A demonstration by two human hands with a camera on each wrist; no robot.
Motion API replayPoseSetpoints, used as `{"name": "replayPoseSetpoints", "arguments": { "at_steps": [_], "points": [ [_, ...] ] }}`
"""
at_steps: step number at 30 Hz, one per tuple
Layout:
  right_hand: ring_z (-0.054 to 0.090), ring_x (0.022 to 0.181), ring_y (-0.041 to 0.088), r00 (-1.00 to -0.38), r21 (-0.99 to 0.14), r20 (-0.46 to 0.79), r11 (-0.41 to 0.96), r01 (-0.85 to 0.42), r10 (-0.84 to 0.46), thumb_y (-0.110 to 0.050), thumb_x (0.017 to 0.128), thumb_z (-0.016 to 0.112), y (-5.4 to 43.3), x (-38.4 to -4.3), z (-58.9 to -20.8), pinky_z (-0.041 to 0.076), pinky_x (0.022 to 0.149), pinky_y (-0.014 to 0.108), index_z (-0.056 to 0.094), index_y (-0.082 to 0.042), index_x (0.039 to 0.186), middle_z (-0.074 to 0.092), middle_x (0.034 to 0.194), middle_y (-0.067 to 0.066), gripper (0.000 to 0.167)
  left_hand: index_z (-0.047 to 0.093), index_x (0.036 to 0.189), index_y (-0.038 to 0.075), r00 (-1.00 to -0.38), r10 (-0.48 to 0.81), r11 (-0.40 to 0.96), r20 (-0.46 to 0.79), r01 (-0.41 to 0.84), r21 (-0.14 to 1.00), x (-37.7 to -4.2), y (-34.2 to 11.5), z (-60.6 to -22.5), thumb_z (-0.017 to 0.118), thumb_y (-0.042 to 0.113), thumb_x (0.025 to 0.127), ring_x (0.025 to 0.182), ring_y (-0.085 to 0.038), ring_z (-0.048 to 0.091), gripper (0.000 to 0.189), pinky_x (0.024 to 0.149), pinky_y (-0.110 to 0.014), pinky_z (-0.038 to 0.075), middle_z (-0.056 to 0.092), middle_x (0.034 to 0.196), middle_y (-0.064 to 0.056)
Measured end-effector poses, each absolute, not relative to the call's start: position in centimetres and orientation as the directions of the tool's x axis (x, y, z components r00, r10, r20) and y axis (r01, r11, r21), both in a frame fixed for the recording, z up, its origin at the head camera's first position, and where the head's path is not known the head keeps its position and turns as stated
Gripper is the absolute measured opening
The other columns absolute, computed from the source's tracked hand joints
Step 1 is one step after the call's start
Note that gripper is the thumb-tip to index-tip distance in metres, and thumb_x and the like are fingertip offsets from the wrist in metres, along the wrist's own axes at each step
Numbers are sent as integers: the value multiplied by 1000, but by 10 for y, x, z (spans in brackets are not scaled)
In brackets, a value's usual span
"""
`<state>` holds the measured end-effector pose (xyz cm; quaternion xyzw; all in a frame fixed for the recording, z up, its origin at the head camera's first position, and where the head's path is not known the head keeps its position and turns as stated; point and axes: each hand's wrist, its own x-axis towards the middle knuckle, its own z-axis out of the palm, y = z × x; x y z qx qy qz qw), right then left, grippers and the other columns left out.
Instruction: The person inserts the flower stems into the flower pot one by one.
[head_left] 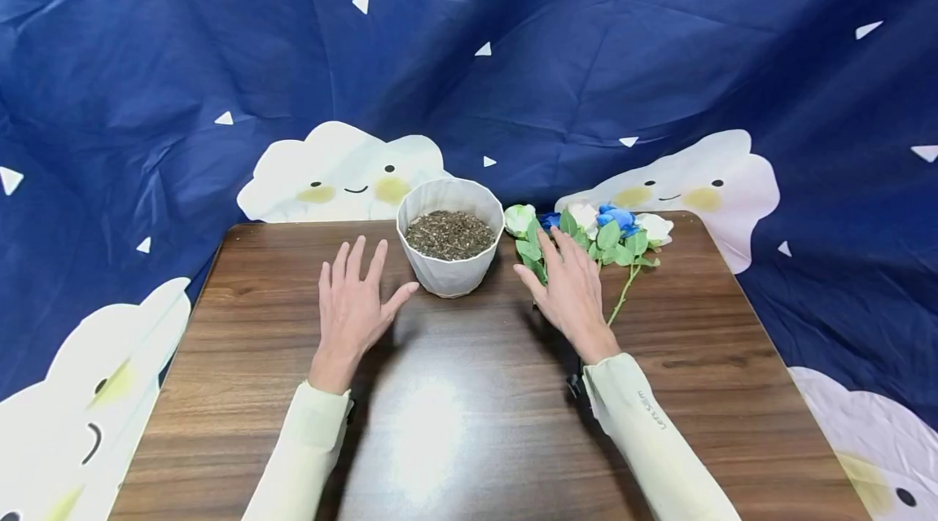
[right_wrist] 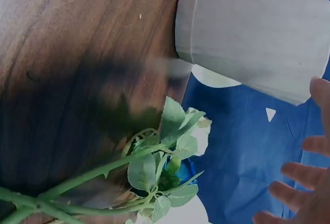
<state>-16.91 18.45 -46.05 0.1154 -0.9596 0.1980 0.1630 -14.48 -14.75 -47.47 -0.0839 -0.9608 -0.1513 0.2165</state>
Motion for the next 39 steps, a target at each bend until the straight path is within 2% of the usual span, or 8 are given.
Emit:
{"name": "replayPoseSetpoints", "arguments": {
  "at_steps": [4,8,12,15,21,27,35,39],
  "points": [
    [39,140,41,-925,-412,348,862,-296,-151,-49,100,59,190,-171,-460,34,115,61,44,-10,153,41,155,18,68,49,150,15,-901,76,912,427,236,335,-144,-147,-477,62,72,84,144,-42,33,88,114,-67,31,41,154,-20],
    [42,138,38,-948,-561,297,784,-268,-111,-46,101,59,197,-174,-462,37,114,59,45,-9,152,47,152,17,64,46,152,17,-928,22,858,373,209,469,-144,-146,-479,66,69,84,143,-40,35,88,106,-67,40,40,156,-15],
    [53,127,38,-972,-716,229,666,-210,-60,-39,102,60,205,-177,-464,49,103,57,47,-7,149,55,142,18,58,45,153,20,-946,-34,797,322,168,580,-146,-146,-480,68,68,84,142,-37,37,87,103,-66,44,40,157,-10],
    [60,118,36,-982,-774,188,611,-165,-26,-34,102,61,210,-179,-467,54,95,54,50,-7,147,60,134,18,53,44,153,21,-956,-50,769,290,149,622,-147,-145,-480,68,69,84,143,-36,36,88,107,-65,42,39,157,-9],
    [62,113,33,-992,-809,121,583,-78,34,-32,102,60,217,-182,-473,52,98,51,56,-6,140,64,128,16,45,41,155,22,-971,-59,718,231,120,686,-149,-142,-478,67,66,87,144,-33,34,85,113,-60,38,38,158,-9],
    [62,111,35,-998,-810,53,586,-33,18,-31,104,59,221,-183,-480,52,98,52,58,-4,137,66,123,18,43,43,154,17,-975,-69,611,213,127,781,-153,-138,-476,67,56,92,142,-31,38,77,118,-52,34,41,155,-13],
    [65,106,35,-999,-821,28,571,-5,32,-24,100,65,225,-184,-492,55,92,50,61,-2,134,69,118,18,40,48,149,18,-980,-100,491,174,104,865,-159,-134,-475,68,49,94,131,-32,49,67,107,-54,46,50,144,-16],
    [66,105,34,-999,-819,24,574,2,37,-19,98,68,227,-185,-497,56,88,44,62,0,131,70,116,18,39,50,146,12,-983,-116,361,144,94,928,-163,-132,-476,68,40,96,127,-36,52,60,105,-56,48,53,138,-21]
  ]
}}
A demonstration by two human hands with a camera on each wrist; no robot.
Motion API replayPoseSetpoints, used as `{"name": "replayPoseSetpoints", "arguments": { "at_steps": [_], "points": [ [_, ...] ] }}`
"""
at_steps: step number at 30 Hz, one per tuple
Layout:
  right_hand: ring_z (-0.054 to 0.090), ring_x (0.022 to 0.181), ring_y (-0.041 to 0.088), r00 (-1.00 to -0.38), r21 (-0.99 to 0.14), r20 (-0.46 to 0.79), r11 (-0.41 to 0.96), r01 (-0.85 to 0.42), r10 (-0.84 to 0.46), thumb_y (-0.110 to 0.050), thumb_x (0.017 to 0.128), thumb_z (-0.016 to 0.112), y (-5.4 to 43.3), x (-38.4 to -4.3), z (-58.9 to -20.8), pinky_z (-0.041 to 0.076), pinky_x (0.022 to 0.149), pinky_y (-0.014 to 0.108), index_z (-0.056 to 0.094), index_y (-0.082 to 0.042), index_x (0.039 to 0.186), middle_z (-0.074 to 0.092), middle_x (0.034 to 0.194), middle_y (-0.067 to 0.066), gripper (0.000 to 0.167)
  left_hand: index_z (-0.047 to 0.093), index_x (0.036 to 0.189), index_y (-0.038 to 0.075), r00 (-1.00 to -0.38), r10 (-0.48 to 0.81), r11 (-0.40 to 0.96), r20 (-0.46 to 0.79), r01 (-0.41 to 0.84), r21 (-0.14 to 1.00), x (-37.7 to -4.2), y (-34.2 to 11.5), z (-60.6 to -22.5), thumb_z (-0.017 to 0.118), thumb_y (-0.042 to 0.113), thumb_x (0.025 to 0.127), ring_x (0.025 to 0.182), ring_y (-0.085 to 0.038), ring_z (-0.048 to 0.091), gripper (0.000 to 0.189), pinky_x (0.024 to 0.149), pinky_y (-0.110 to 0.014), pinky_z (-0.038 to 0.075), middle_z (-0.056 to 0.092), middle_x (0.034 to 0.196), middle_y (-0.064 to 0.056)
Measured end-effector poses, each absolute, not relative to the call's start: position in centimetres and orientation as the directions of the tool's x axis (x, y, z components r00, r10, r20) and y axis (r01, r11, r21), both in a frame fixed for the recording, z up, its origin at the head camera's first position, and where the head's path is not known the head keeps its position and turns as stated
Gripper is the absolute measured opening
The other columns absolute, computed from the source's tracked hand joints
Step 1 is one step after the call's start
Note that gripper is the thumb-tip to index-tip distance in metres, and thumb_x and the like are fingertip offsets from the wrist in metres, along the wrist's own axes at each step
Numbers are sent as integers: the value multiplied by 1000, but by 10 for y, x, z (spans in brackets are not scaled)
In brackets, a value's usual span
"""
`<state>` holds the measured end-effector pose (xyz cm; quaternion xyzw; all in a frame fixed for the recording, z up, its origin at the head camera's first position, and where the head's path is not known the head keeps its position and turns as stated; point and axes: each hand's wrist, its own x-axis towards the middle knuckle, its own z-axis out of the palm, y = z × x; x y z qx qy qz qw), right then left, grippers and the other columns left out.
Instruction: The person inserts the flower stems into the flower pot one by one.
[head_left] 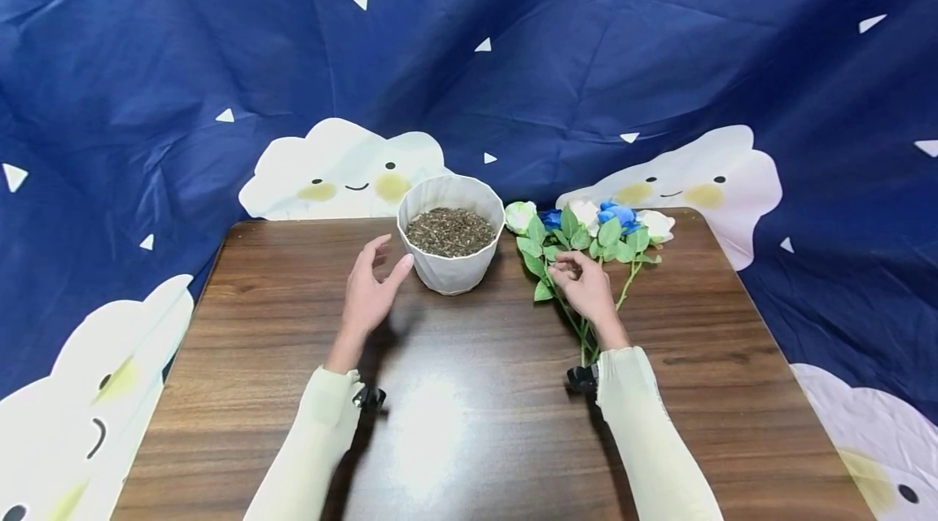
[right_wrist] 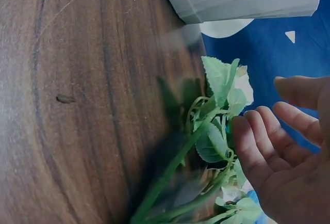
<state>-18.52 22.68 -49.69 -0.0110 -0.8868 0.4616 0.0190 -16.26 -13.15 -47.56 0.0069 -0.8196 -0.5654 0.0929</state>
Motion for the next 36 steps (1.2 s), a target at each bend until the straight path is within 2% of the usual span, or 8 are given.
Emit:
{"name": "replayPoseSetpoints", "arguments": {
  "at_steps": [3,8,11,14,18,23,32,36],
  "points": [
    [67,104,33,-999,-821,18,571,4,33,-16,96,69,226,-186,-499,56,85,36,63,2,128,71,115,18,38,50,144,8,-987,-131,199,92,65,978,-164,-130,-475,68,31,98,120,-35,55,55,102,-57,51,53,134,-22],
    [67,103,33,-999,-837,-6,546,27,41,-12,94,72,227,-187,-504,53,82,25,64,4,126,71,115,20,37,49,140,4,-991,-134,-69,-19,-10,998,-169,-126,-473,68,21,98,108,-23,57,49,90,-48,61,52,126,-16],
    [67,103,34,-999,-831,-11,555,30,38,-12,93,72,227,-189,-508,53,84,27,65,4,125,70,115,21,37,50,135,2,-988,-142,-152,-56,-35,988,-173,-123,-471,68,18,98,105,-22,56,44,86,-44,63,52,120,-13],
    [66,102,34,-999,-817,-20,575,37,37,-13,93,72,228,-190,-510,54,86,33,65,4,125,70,114,21,37,52,130,2,-986,-143,-216,-86,-53,975,-177,-120,-470,68,16,97,109,-27,55,39,85,-47,63,52,115,-11],
    [66,103,36,-999,-793,-33,608,44,29,-14,94,72,227,-192,-511,54,90,42,66,4,124,70,114,22,36,55,124,6,-983,-139,-273,-118,-77,959,-180,-117,-466,69,16,97,111,-29,55,32,84,-47,64,51,110,-7],
    [66,102,37,-998,-761,-54,647,52,16,-14,94,72,227,-194,-513,53,96,48,67,3,120,70,112,21,32,56,120,8,-979,-136,-317,-151,-101,943,-183,-116,-462,69,14,97,100,-22,58,27,83,-47,64,50,102,-4],
    [64,105,35,-991,-678,-134,732,72,-26,-14,95,69,226,-197,-514,53,96,52,68,-2,121,70,112,17,28,53,125,3,-980,-133,-336,-148,-96,937,-190,-118,-460,70,6,93,96,-18,60,36,82,-46,64,51,105,-5],
    [63,100,34,-988,-632,-144,773,55,-47,-11,94,68,226,-200,-515,54,92,49,70,-4,114,71,105,13,20,53,124,3,-981,-131,-337,-142,-91,937,-192,-118,-460,69,3,93,93,-15,61,35,81,-46,64,53,107,-6]
  ]
}}
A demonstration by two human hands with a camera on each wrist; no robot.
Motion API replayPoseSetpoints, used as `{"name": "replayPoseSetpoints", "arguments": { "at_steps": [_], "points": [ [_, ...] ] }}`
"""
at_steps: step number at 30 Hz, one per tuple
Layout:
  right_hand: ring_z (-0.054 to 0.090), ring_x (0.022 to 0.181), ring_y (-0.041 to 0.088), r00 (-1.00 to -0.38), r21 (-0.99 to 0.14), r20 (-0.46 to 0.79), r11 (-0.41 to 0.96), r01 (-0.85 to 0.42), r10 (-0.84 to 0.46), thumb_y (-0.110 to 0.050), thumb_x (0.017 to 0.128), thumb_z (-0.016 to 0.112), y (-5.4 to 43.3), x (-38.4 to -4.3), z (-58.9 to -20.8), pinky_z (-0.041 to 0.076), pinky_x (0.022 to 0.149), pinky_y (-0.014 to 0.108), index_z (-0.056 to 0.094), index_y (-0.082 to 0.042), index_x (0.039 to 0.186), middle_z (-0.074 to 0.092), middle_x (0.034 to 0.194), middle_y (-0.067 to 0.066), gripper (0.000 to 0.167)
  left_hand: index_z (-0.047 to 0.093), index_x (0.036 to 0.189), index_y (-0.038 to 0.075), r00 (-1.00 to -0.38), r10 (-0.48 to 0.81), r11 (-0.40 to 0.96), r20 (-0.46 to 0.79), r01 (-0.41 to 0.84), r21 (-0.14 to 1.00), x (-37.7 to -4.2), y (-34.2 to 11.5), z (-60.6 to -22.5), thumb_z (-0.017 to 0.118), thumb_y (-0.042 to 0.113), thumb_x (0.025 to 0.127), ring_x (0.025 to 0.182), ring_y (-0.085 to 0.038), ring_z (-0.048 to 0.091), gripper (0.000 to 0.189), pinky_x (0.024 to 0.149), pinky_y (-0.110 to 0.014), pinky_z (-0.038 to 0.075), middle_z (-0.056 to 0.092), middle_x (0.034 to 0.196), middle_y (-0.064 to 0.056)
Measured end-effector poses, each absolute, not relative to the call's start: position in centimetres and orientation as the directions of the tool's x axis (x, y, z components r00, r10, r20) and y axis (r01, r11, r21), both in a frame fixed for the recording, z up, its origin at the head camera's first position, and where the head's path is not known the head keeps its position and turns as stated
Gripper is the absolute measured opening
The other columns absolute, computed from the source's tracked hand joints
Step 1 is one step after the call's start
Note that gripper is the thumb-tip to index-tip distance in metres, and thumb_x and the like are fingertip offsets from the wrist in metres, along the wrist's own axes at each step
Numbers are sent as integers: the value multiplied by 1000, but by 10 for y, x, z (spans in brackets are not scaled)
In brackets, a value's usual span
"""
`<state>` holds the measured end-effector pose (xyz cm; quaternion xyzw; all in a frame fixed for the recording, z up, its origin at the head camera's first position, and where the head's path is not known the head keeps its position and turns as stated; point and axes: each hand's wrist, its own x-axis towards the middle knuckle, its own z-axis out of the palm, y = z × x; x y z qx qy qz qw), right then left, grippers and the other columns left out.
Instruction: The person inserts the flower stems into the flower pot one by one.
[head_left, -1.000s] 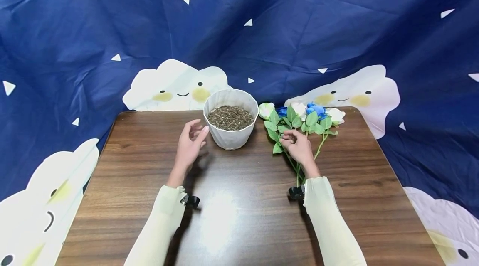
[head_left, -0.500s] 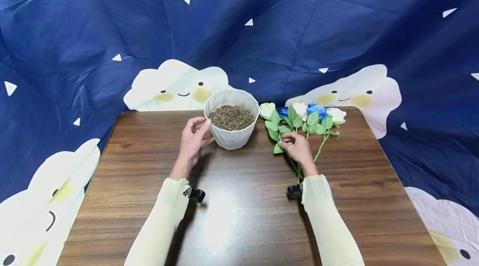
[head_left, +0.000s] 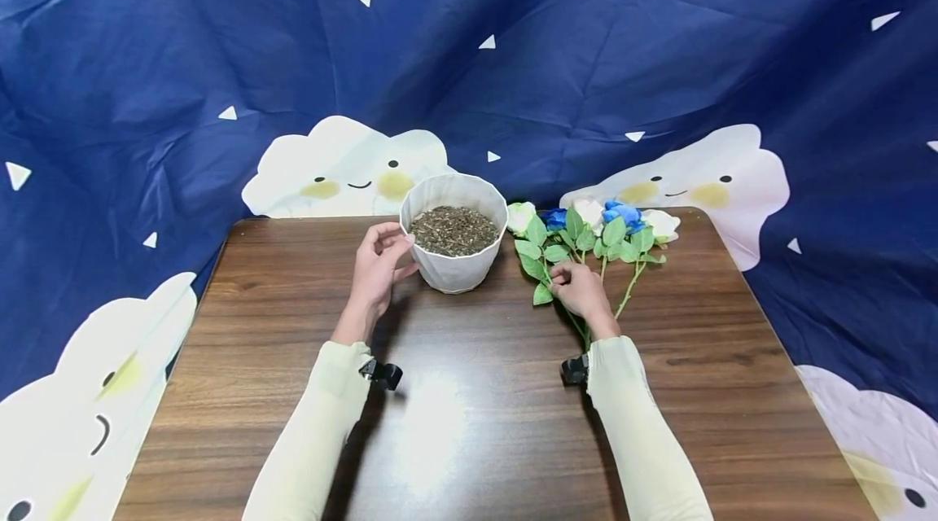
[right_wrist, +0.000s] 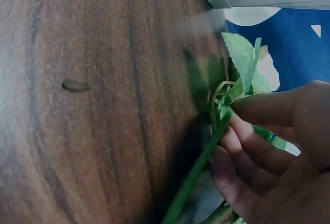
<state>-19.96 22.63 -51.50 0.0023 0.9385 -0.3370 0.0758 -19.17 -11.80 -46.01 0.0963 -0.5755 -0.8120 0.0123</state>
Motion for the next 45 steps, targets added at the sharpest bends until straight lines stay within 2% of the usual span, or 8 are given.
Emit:
{"name": "replayPoseSetpoints", "arguments": {
  "at_steps": [2,4,7,14,20,28,37,45],
  "points": [
    [60,93,32,-988,-605,-142,795,43,-54,-8,94,65,226,-200,-516,53,81,42,70,-5,108,69,100,10,15,53,124,3,-982,-129,-335,-139,-89,938,-192,-118,-460,69,3,93,91,-13,61,35,84,-49,63,53,108,-6],
    [55,87,31,-988,-582,-144,812,41,-53,-6,93,60,226,-201,-517,45,68,36,68,-7,102,66,98,9,12,53,124,3,-982,-127,-332,-137,-88,939,-192,-117,-460,69,3,93,91,-12,61,35,87,-52,61,53,109,-7],
    [52,83,30,-989,-577,-139,815,44,-46,-7,92,57,225,-202,-516,35,61,32,70,-8,104,65,101,9,17,53,124,4,-983,-124,-328,-137,-90,940,-193,-117,-461,69,3,93,92,-13,61,35,89,-55,59,52,110,-7],
    [56,83,26,-994,-714,-90,700,20,-64,-3,92,66,223,-205,-509,48,75,33,70,0,111,69,96,12,20,54,120,8,-982,-119,-333,-146,-99,938,-194,-118,-461,69,3,92,94,-13,59,31,91,-57,57,52,110,-7],
    [54,75,15,-997,-844,-62,536,30,-40,7,89,64,222,-208,-505,46,65,20,68,7,111,68,90,13,22,53,121,7,-982,-115,-337,-151,-105,936,-194,-119,-460,69,3,93,92,-15,59,33,93,-58,56,52,111,-6],
    [59,78,10,-982,-951,-190,252,181,-13,9,93,55,219,-203,-499,63,64,28,57,8,126,62,99,7,33,54,121,8,-981,-110,-335,-162,-117,935,-194,-119,-459,69,3,92,93,-15,59,33,93,-57,57,52,111,-6],
    [60,79,13,-982,-980,-186,-64,188,-24,19,91,48,210,-201,-486,66,69,34,45,1,111,51,90,2,27,51,126,4,-982,-106,-334,-154,-111,936,-194,-119,-457,68,3,93,91,-15,61,37,90,-54,59,52,110,-6],
    [60,79,13,-994,-982,-111,-155,106,20,21,89,48,204,-202,-477,66,69,34,42,-3,105,48,90,4,29,49,130,1,-983,-98,-336,-158,-116,935,-193,-119,-457,68,3,94,92,-15,60,41,89,-53,60,52,111,-6]
  ]
}}
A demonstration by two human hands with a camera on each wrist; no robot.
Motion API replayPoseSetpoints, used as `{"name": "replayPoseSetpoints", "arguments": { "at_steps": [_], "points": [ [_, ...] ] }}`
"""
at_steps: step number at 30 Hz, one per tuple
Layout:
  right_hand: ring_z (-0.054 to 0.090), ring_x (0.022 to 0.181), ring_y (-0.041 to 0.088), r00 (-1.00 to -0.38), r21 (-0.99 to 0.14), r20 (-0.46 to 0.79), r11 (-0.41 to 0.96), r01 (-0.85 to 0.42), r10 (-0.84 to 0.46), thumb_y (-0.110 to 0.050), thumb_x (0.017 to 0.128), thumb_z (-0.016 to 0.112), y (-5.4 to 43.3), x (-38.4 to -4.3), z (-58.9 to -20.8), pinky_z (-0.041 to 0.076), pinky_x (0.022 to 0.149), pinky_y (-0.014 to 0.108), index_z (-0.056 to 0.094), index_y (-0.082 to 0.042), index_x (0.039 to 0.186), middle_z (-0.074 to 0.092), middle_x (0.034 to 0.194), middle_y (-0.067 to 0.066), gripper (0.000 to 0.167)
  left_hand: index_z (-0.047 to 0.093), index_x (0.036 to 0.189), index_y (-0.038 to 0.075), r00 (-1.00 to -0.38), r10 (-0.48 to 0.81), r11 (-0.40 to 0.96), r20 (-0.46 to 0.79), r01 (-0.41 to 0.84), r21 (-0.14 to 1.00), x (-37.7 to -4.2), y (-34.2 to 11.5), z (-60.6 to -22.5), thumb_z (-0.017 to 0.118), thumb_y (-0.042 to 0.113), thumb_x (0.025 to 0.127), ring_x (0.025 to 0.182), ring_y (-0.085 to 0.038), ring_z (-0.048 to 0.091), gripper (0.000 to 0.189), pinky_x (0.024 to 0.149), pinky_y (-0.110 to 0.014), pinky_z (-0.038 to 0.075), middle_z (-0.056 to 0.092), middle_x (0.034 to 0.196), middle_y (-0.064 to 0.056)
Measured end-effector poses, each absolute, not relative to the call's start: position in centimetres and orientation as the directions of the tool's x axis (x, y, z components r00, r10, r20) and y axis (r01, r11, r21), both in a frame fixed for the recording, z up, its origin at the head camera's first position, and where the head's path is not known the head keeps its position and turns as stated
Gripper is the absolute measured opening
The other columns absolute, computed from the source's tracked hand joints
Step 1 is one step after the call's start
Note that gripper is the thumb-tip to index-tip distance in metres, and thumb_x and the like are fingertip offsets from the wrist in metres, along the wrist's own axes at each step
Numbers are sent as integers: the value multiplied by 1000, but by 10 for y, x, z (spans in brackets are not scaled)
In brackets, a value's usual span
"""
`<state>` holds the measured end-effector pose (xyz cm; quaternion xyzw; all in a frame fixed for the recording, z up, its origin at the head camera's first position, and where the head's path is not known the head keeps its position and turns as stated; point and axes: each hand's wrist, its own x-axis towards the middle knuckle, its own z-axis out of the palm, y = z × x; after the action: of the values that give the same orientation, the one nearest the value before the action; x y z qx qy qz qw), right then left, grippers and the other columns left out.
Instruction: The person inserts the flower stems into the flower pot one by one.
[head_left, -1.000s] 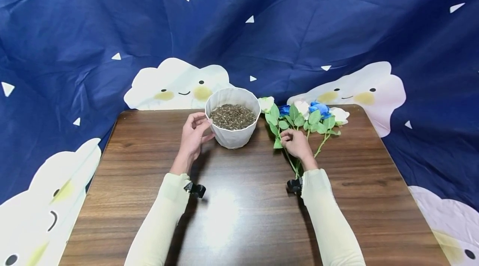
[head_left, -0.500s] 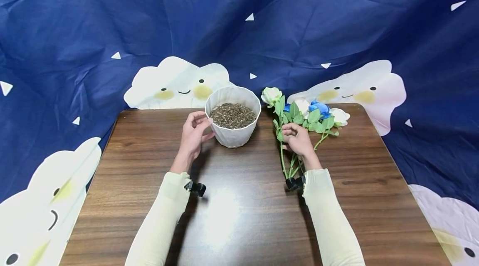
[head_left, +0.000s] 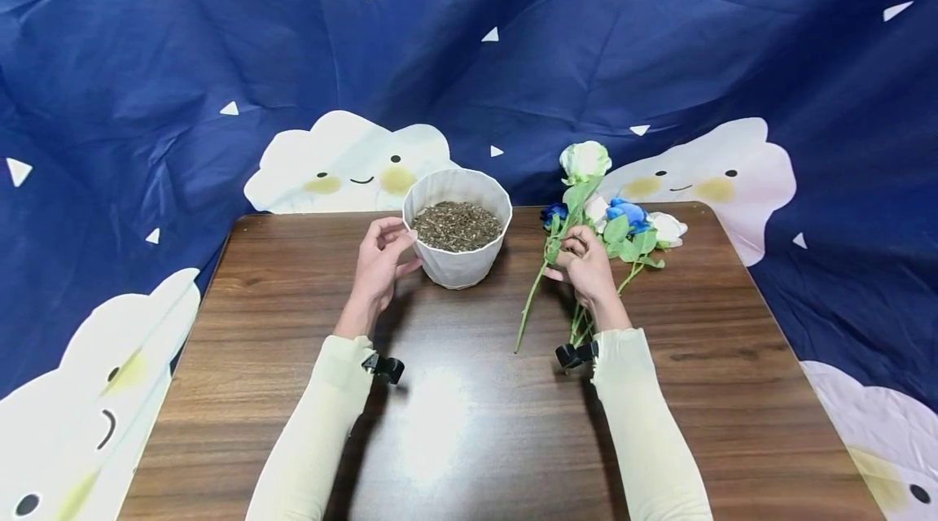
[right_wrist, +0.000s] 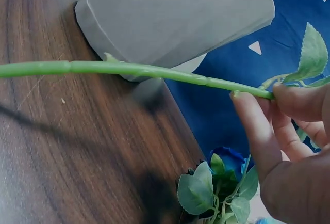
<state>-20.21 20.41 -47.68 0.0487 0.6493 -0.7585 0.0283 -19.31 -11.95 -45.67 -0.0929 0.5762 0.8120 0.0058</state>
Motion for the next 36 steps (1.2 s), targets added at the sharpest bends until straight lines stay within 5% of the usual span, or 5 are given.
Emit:
{"name": "replayPoseSetpoints", "arguments": {
  "at_steps": [9,21,36],
  "points": [
    [57,77,14,-996,-976,-31,-217,11,87,23,82,41,198,-205,-471,65,65,31,42,-1,104,46,94,7,32,53,121,9,-983,-95,-335,-159,-119,935,-195,-119,-458,68,3,94,93,-13,58,32,86,-50,62,51,110,-5],
    [62,76,14,-987,-953,-2,-300,-47,161,11,91,66,190,-208,-451,65,63,32,53,-8,105,56,89,4,27,52,121,8,-983,-91,-340,-157,-118,933,-196,-120,-458,68,3,93,94,-14,58,32,88,-53,60,50,111,-6],
    [63,69,11,-964,-913,67,-375,-163,256,13,87,70,175,-213,-433,65,58,29,59,-7,104,59,87,4,29,54,116,13,-985,-82,-341,-150,-114,933,-197,-121,-462,69,3,92,93,-15,59,30,91,-57,57,51,112,-7]
  ]
}}
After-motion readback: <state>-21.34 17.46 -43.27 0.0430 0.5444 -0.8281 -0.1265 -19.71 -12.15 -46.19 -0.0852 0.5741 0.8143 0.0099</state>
